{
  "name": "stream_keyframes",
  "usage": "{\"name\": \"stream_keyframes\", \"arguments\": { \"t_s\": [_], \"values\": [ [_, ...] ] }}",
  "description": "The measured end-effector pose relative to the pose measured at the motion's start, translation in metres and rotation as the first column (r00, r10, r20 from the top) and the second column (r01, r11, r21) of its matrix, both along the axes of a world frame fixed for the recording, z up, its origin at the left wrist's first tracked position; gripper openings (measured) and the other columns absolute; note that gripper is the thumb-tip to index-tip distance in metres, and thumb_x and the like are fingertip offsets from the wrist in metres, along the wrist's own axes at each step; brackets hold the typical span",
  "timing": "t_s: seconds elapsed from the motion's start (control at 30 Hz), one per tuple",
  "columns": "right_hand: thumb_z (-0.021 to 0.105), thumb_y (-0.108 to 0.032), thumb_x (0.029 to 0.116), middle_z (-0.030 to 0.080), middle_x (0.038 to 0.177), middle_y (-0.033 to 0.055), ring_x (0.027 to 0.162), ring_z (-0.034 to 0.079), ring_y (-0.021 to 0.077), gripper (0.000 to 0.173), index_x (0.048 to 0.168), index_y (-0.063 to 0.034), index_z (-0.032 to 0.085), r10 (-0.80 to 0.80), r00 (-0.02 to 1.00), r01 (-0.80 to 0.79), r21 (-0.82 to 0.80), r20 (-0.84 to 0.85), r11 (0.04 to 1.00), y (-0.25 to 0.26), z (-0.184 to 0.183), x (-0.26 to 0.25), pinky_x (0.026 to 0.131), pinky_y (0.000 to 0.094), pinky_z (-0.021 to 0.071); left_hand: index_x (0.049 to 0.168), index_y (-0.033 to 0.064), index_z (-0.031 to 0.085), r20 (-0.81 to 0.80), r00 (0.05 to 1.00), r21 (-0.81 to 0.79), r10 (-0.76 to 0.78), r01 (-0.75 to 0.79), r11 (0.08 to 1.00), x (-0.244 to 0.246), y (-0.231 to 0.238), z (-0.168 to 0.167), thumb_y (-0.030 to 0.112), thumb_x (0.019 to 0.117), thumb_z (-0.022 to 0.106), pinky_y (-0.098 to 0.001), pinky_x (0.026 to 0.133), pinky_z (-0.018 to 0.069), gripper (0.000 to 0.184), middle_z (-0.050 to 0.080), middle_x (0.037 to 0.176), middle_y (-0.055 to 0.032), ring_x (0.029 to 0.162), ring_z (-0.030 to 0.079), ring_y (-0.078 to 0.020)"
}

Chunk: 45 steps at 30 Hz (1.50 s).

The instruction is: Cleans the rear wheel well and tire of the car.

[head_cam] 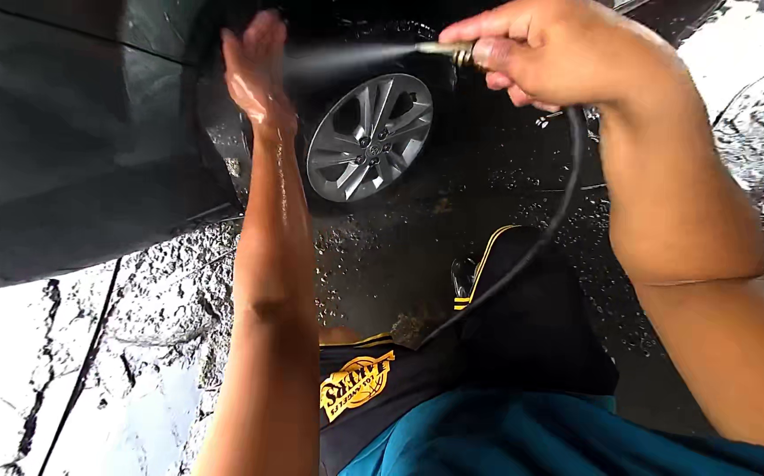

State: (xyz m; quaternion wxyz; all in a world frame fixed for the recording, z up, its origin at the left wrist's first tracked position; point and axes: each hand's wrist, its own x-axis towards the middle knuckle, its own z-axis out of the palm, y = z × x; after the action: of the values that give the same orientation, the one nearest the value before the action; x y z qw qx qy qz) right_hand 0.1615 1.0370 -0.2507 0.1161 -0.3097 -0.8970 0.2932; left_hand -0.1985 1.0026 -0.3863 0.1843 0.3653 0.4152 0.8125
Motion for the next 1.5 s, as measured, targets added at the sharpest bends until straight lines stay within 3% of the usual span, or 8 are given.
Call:
{"name": "stream_keyframes", "arguments": {
  "t_s": [0.13, 0.37, 0.57, 1.0, 1.2, 1.3, 1.43, 1.5],
  "values": [
    [0.038, -0.028, 0.1127, 0.055, 0.084, -0.0001, 0.047, 0.044, 0.0064, 0.041, 0.151, -0.0240, 0.051, -0.270, 0.935, 0.231, -0.181, -0.231, 0.956, 0.081, -0.048, 0.019, 0.040, 0.0225, 0.0397, 0.134, -0.0069, 0.059, -0.312, 0.868, -0.306, 0.385, -0.476, 0.824, -0.023, -0.036, -0.038, 0.025, 0.1121, 0.024, -0.0334, 0.110, 0.0464, 0.052, 0.068, 0.130, -0.0162, 0.124, 0.062, -0.0168],
    [0.035, -0.028, 0.1130, 0.057, 0.080, -0.0030, 0.045, 0.040, 0.0053, 0.041, 0.151, -0.0232, 0.050, -0.190, 0.854, -0.014, -0.388, -0.484, 0.922, 0.132, -0.090, -0.038, 0.039, 0.0206, 0.0350, 0.157, 0.0084, 0.039, -0.736, 0.608, -0.355, 0.297, -0.720, 0.596, -0.025, -0.049, -0.108, 0.048, 0.1061, 0.036, -0.0487, 0.123, 0.0284, 0.065, 0.037, 0.161, -0.0224, 0.150, 0.035, -0.0338],
    [0.034, -0.024, 0.1129, 0.053, 0.073, -0.0034, 0.042, 0.038, 0.0038, 0.041, 0.148, -0.0191, 0.053, 0.237, 0.821, -0.446, -0.325, -0.519, 0.834, 0.151, -0.063, -0.143, 0.036, 0.0187, 0.0344, 0.165, 0.0113, 0.018, -0.798, 0.534, -0.324, 0.278, -0.770, 0.549, -0.026, -0.046, -0.144, 0.063, 0.1010, 0.038, -0.0574, 0.124, 0.0206, 0.085, 0.017, 0.170, -0.0176, 0.155, 0.022, -0.0342],
    [0.042, -0.030, 0.1121, 0.060, 0.076, 0.0015, 0.050, 0.047, 0.0095, 0.035, 0.139, -0.0297, 0.064, 0.484, 0.870, -0.492, -0.092, -0.097, 0.866, 0.119, -0.024, -0.246, 0.045, 0.0253, 0.0390, 0.165, 0.0140, 0.015, -0.791, 0.560, -0.383, 0.245, -0.766, 0.516, -0.024, -0.043, -0.153, 0.065, 0.0997, 0.040, -0.0615, 0.123, 0.0171, 0.087, 0.007, 0.173, -0.0121, 0.157, 0.015, -0.0330],
    [0.041, -0.030, 0.1120, 0.056, 0.076, -0.0050, 0.044, 0.038, 0.0024, 0.035, 0.141, -0.0234, 0.059, 0.232, 0.803, -0.457, -0.317, -0.549, 0.831, 0.193, -0.072, -0.213, 0.038, 0.0181, 0.0347, 0.165, 0.0172, 0.015, -0.783, 0.555, -0.381, 0.281, -0.785, 0.488, -0.022, -0.036, -0.153, 0.067, 0.0985, 0.038, -0.0608, 0.123, 0.0174, 0.087, 0.007, 0.172, -0.0116, 0.157, 0.016, -0.0323],
    [0.037, -0.030, 0.1123, 0.054, 0.074, -0.0097, 0.042, 0.035, -0.0029, 0.021, 0.109, -0.0214, 0.056, 0.044, 0.650, -0.547, -0.427, -0.758, 0.720, 0.244, -0.089, -0.186, 0.036, 0.0117, 0.0324, 0.165, 0.0145, 0.018, -0.780, 0.551, -0.376, 0.298, -0.792, 0.481, -0.023, -0.034, -0.152, 0.065, 0.0982, 0.038, -0.0615, 0.123, 0.0170, 0.086, 0.009, 0.172, -0.0145, 0.156, 0.017, -0.0346],
    [0.032, -0.025, 0.1126, 0.051, 0.070, -0.0078, 0.041, 0.035, -0.0008, 0.038, 0.137, -0.0207, 0.061, 0.298, 0.642, -0.680, -0.345, -0.707, 0.646, 0.215, -0.075, -0.192, 0.035, 0.0140, 0.0310, 0.165, 0.0145, 0.016, -0.797, 0.538, -0.362, 0.274, -0.790, 0.495, -0.024, -0.039, -0.155, 0.067, 0.0977, 0.038, -0.0618, 0.122, 0.0176, 0.088, 0.007, 0.172, -0.0136, 0.156, 0.016, -0.0342],
    [0.032, -0.026, 0.1125, 0.049, 0.068, -0.0086, 0.040, 0.034, -0.0014, 0.035, 0.125, -0.0207, 0.064, 0.348, 0.619, -0.719, -0.330, -0.704, 0.611, 0.218, -0.074, -0.200, 0.034, 0.0137, 0.0302, 0.166, 0.0174, 0.014, -0.802, 0.537, -0.363, 0.261, -0.785, 0.502, -0.027, -0.041, -0.158, 0.069, 0.0975, 0.038, -0.0624, 0.123, 0.0170, 0.089, 0.006, 0.173, -0.0108, 0.157, 0.014, -0.0326]
  ]
}}
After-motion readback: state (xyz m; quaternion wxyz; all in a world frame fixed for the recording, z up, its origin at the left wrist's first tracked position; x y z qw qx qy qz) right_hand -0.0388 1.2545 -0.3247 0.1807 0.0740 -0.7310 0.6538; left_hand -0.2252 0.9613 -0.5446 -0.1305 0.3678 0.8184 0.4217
